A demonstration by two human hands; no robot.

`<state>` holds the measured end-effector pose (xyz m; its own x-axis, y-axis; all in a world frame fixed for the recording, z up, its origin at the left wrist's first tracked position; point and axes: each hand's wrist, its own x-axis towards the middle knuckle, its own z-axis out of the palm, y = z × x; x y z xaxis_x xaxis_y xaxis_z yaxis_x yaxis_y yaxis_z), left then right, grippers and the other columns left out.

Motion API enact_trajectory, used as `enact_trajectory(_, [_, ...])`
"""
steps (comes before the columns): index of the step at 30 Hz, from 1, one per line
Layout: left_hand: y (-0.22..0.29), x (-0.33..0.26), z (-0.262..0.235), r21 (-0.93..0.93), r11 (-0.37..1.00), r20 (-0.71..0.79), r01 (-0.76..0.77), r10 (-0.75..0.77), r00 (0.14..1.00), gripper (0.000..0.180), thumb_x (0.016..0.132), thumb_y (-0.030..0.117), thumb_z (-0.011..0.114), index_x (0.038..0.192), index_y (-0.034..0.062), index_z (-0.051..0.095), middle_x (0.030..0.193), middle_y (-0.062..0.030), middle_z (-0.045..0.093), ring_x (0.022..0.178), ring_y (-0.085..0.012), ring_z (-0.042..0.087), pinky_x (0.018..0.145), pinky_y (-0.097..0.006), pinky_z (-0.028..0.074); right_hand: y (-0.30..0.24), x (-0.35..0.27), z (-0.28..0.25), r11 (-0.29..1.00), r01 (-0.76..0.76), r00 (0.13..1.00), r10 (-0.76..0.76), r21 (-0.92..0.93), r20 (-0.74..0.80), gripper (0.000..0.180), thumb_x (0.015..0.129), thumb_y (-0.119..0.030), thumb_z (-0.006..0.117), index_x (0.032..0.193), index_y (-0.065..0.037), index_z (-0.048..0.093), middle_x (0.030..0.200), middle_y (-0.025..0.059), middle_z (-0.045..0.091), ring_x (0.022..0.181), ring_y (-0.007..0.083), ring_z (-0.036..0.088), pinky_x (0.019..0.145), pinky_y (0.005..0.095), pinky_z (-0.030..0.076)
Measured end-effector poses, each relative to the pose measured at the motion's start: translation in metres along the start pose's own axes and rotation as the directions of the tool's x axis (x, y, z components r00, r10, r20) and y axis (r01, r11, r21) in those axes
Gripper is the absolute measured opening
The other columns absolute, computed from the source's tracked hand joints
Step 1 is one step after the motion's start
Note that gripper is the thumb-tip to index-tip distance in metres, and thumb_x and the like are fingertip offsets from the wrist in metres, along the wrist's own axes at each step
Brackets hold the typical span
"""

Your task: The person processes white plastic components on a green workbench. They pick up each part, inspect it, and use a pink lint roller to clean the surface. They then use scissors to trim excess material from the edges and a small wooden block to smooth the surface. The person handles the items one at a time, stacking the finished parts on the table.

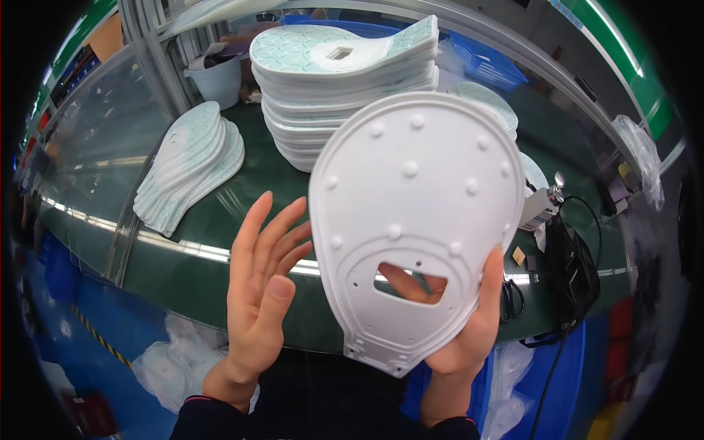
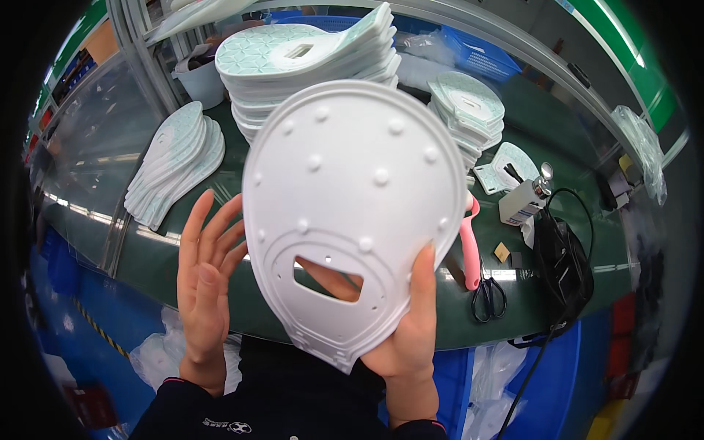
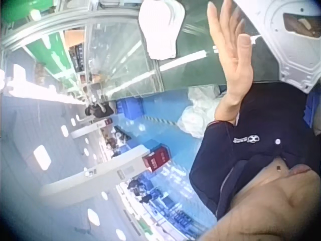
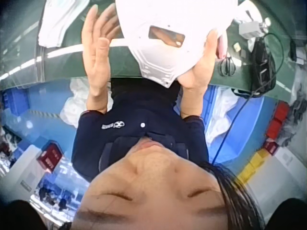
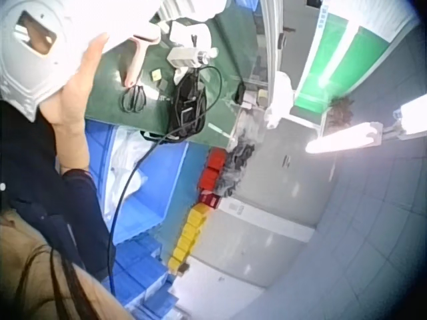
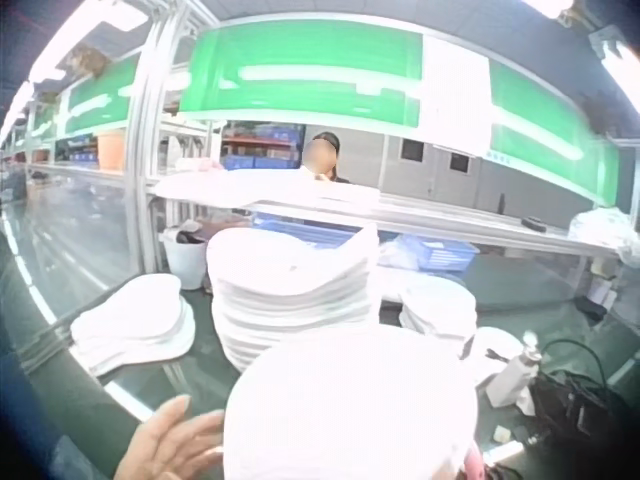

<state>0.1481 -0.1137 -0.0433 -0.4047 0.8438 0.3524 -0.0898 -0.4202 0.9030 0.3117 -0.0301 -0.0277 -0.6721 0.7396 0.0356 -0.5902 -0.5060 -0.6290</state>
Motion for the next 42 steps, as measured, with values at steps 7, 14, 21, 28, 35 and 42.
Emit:
enact_trajectory(7, [0.01,-0.033,0.011,-0.085,0.914,0.531,0.397,-0.296,0.794,0.085,0.08,-0.002,0.06,0.139,0.0003,-0.001,0.137,-0.0174,0.029,0.124,-0.0263,0.037,0.101,-0.037,0.03,-0.027,0.035,-0.007,0.945,0.09,0.944,-0.181,0.313,0.276,0.076,0.085,-0.061,0.031,0.139,-0.011,0.016,0.141,0.022,0.021,0.128,0.0471,0.016,0.103,0.0527,0.02])
enact_trajectory(14, [0.02,-0.042,0.021,-0.234,0.839,0.587,0.492,-0.281,0.759,0.076,0.081,-0.008,0.053,0.137,-0.0008,0.003,0.133,-0.017,0.031,0.118,-0.0247,0.043,0.096,-0.034,0.041,-0.042,0.052,0.003,0.939,-0.014,0.881,-0.151,0.345,0.448,0.087,0.082,-0.063,0.036,0.139,-0.003,0.009,0.143,0.0229,0.011,0.131,0.0391,0.013,0.105,0.0456,0.021])
enact_trajectory(21, [0.024,-0.038,0.024,-0.195,0.923,0.564,0.331,-0.17,0.808,0.085,0.075,-0.015,0.056,0.136,-0.0018,-0.002,0.137,-0.0233,0.022,0.121,-0.0328,0.038,0.097,-0.041,0.038,-0.046,0.063,0.004,0.928,-0.118,0.854,-0.088,0.355,0.513,0.095,0.08,-0.064,0.039,0.139,0.002,0.002,0.144,0.0231,0.003,0.134,0.0333,0.01,0.106,0.0407,0.021])
enact_trajectory(28, [0.019,-0.036,0.024,-0.09,0.994,0.401,0.057,-0.017,0.916,0.093,0.08,-0.01,0.055,0.134,-0.0021,-0.02,0.139,-0.0266,0.021,0.118,-0.0278,0.044,0.098,-0.032,0.033,-0.05,0.055,0.008,0.937,-0.087,0.846,-0.109,0.338,0.521,0.088,0.082,-0.061,0.039,0.138,0.001,0.01,0.143,0.0232,0.008,0.132,0.0376,0.009,0.104,0.0467,0.022])
enact_trajectory(35, [0.015,-0.045,0.014,0.209,0.96,0.351,-0.188,0.106,0.93,0.074,0.073,-0.013,0.06,0.133,-0.0044,0.017,0.097,-0.0248,0.061,0.098,-0.0269,0.059,0.089,-0.033,0.041,-0.049,0.06,0.012,0.959,-0.063,0.85,-0.094,0.277,0.519,0.082,0.084,-0.057,0.039,0.138,0.0,0.016,0.142,0.0229,0.011,0.132,0.0405,0.006,0.103,0.0532,0.021])
enact_trajectory(42, [0.024,-0.018,0.006,0.608,0.651,0.243,-0.454,0.392,0.887,0.022,0.062,0.016,0.072,0.083,0.0116,0.07,0.066,0.001,0.062,0.066,-0.0168,0.059,0.077,-0.035,0.049,-0.037,0.044,0.015,0.977,0.08,0.992,-0.098,0.197,0.08,0.042,0.084,-0.018,0.043,0.12,0.003,0.041,0.115,0.0162,0.05,0.11,0.0336,0.046,0.1,0.0509,0.033])
